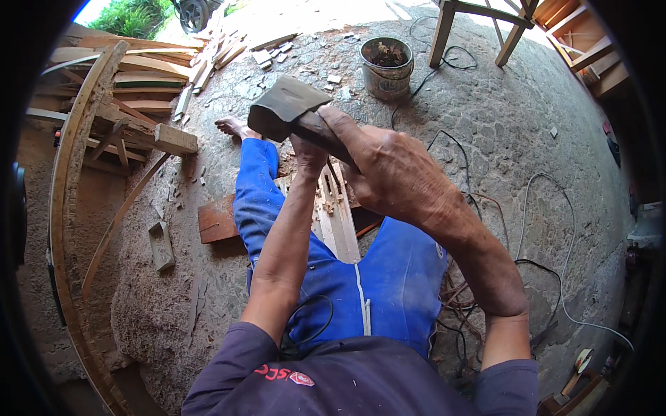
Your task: The person sits on the floor and uses a chisel and hammer to carve a piece of wood. They repeatedly strike the chisel to remove wood shavings, shaping the wood piece.
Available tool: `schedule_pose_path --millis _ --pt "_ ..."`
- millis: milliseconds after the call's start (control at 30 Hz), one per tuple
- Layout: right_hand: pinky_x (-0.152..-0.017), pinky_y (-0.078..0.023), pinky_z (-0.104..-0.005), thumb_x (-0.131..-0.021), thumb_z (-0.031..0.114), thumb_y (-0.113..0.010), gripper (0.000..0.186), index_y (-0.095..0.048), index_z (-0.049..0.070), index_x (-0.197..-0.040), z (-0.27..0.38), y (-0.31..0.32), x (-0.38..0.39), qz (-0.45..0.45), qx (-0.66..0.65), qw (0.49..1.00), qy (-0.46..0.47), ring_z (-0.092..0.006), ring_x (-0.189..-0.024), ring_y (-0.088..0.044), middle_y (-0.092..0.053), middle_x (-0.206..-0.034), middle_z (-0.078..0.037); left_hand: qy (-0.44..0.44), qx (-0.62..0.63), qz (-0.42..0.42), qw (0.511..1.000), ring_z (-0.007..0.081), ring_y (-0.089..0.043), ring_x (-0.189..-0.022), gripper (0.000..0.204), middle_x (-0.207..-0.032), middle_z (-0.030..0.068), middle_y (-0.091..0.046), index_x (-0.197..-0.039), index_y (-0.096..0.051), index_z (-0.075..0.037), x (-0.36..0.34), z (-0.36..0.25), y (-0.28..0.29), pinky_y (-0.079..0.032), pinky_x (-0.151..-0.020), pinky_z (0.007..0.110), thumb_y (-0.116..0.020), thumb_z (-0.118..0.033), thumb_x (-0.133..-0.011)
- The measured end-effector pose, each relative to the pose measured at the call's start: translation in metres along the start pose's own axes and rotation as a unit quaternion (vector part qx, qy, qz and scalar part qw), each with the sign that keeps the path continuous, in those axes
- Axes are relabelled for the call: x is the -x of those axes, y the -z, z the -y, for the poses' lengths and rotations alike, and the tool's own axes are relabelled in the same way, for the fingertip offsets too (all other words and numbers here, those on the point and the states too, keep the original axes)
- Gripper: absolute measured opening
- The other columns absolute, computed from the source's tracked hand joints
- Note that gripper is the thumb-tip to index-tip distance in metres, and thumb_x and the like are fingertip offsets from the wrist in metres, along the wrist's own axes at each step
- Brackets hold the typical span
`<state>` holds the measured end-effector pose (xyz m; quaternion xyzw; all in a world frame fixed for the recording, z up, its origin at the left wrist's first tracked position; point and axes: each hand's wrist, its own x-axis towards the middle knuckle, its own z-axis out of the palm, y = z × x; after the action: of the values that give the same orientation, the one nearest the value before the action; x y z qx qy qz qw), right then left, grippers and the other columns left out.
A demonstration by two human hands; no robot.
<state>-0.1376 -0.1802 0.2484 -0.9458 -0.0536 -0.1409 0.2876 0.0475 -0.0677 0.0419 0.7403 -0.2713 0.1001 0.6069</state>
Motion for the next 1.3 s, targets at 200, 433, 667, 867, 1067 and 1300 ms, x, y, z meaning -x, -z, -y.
schedule_pose_path --millis 200,433,667,867,1067,1300 --pt "-0.074 -0.060 -0.0329 -0.089 0.000 -0.073 0.057 -0.053 0.011 -0.142 0.037 0.050 -0.057 -0.284 -0.047 0.951 0.111 -0.0201 -0.079 -0.075 -0.075 -0.097 -0.013 0.026 -0.067 0.032 0.997 0.0298 -0.067 -0.083 0.018 -0.086 0.0053 -0.071 -0.095 -0.069 -0.007 0.011 0.011 0.007 -0.046 -0.084 0.045 -0.075 -0.023 -0.088" --pt "-0.076 -0.057 -0.0564 -0.091 0.011 -0.063 0.042 -0.045 0.004 -0.128 -0.019 -0.030 -0.001 0.181 0.121 0.973 -0.074 -0.0448 -0.090 -0.073 -0.072 -0.093 -0.027 -0.032 0.043 -0.080 0.995 0.0256 -0.069 -0.101 0.028 -0.106 0.0085 -0.070 -0.112 -0.066 -0.005 0.041 -0.026 -0.005 -0.053 -0.089 0.041 -0.076 -0.018 -0.089" --pt "-0.080 -0.059 -0.0484 -0.086 0.001 -0.065 0.066 -0.046 0.010 -0.148 0.002 0.011 -0.027 -0.027 -0.013 0.999 0.027 -0.0416 -0.090 -0.074 -0.071 -0.099 -0.027 0.110 0.071 0.001 0.991 0.0168 -0.071 -0.073 0.017 -0.080 0.0047 -0.075 -0.086 -0.073 -0.001 -0.028 -0.007 -0.002 -0.054 -0.069 0.035 -0.074 -0.018 -0.088" --pt "-0.056 -0.057 -0.0398 -0.092 0.004 -0.067 0.045 -0.053 0.009 -0.135 0.022 0.050 -0.071 -0.282 0.088 0.953 0.072 -0.0227 -0.062 -0.071 -0.072 -0.082 -0.013 0.088 -0.005 -0.001 0.996 0.0229 -0.073 -0.076 0.023 -0.076 0.0086 -0.074 -0.083 -0.071 -0.001 -0.004 -0.019 -0.002 -0.053 -0.077 0.036 -0.077 -0.024 -0.085" --pt "-0.083 -0.057 -0.0560 -0.090 0.006 -0.058 0.040 -0.045 0.001 -0.128 -0.024 -0.029 -0.025 0.203 0.087 0.971 -0.089 -0.0470 -0.096 -0.070 -0.071 -0.100 -0.029 0.020 0.084 -0.073 0.994 0.0239 -0.073 -0.101 0.031 -0.106 0.0109 -0.075 -0.111 -0.070 -0.004 0.036 -0.042 0.001 -0.054 -0.092 0.038 -0.081 -0.014 -0.083" --pt "-0.079 -0.057 -0.0483 -0.088 0.006 -0.068 0.071 -0.042 0.010 -0.153 0.004 0.014 -0.019 0.038 -0.025 0.999 0.010 -0.0393 -0.092 -0.072 -0.072 -0.105 -0.025 0.101 0.045 0.018 0.994 0.0164 -0.073 -0.084 0.021 -0.093 0.0064 -0.077 -0.095 -0.073 -0.003 -0.005 0.010 -0.005 -0.055 -0.075 0.035 -0.081 -0.019 -0.084"
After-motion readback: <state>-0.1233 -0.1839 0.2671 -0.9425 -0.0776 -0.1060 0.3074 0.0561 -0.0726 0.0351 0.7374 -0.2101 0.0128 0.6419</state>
